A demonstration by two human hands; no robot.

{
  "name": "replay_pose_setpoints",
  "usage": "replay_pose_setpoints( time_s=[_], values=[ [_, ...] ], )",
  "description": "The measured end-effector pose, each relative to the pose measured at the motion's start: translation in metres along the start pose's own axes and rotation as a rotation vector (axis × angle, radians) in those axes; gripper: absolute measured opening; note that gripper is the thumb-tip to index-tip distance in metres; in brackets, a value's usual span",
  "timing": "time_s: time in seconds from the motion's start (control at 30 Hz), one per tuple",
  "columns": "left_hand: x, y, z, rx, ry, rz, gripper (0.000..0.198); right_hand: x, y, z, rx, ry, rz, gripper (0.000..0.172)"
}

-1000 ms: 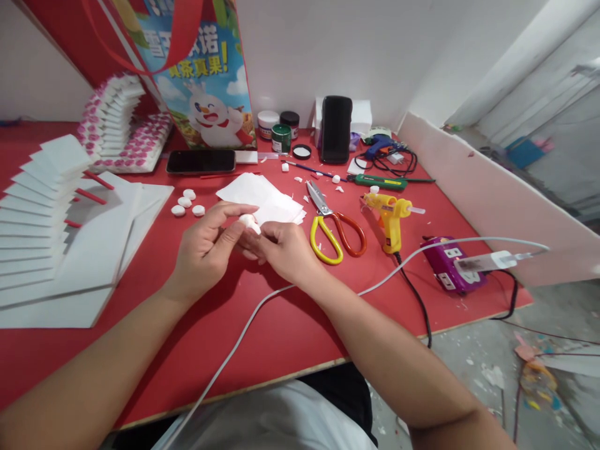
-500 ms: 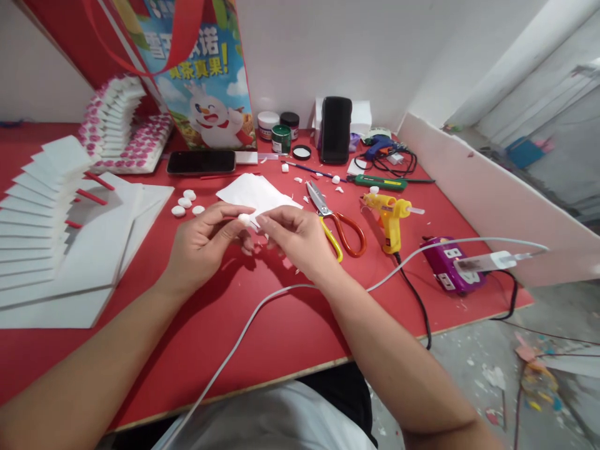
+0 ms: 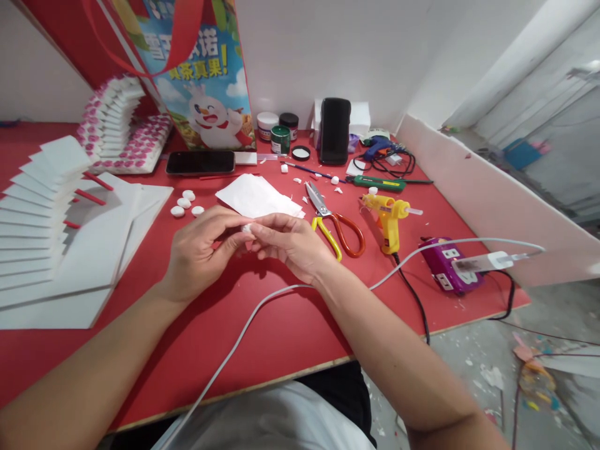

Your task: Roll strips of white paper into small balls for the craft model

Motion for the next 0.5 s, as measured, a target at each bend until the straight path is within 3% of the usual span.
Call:
replay_pose_setpoints(
  time_s=[0.13,0.23,0.5],
  values=[
    [-0.001,0.003,0.005,0.119,-0.023,0.034,0.017,-0.004,-0.001,0.013,-0.316,-0.241,-0.084,0.029],
    [-0.003,0.006,0.007,0.098,-0.083,0.061,0.015,-0.005,-0.001,0.013,-0.366,-0.232,-0.070,0.028],
    [-0.007,0.018,0.014,-0.436,-0.485,0.189,0.026,-0.003,-0.005,0.015,-0.258,-0.239,-0.054,0.024]
  ],
)
Point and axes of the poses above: each hand's wrist, its own x-axis towards the middle knuckle, its own y-axis out of the palm, z = x × y, the point moved 5 cm from there along x, towards the middle knuckle, and after that the axes turned 13 degrees about x, right-handed, at the moved point
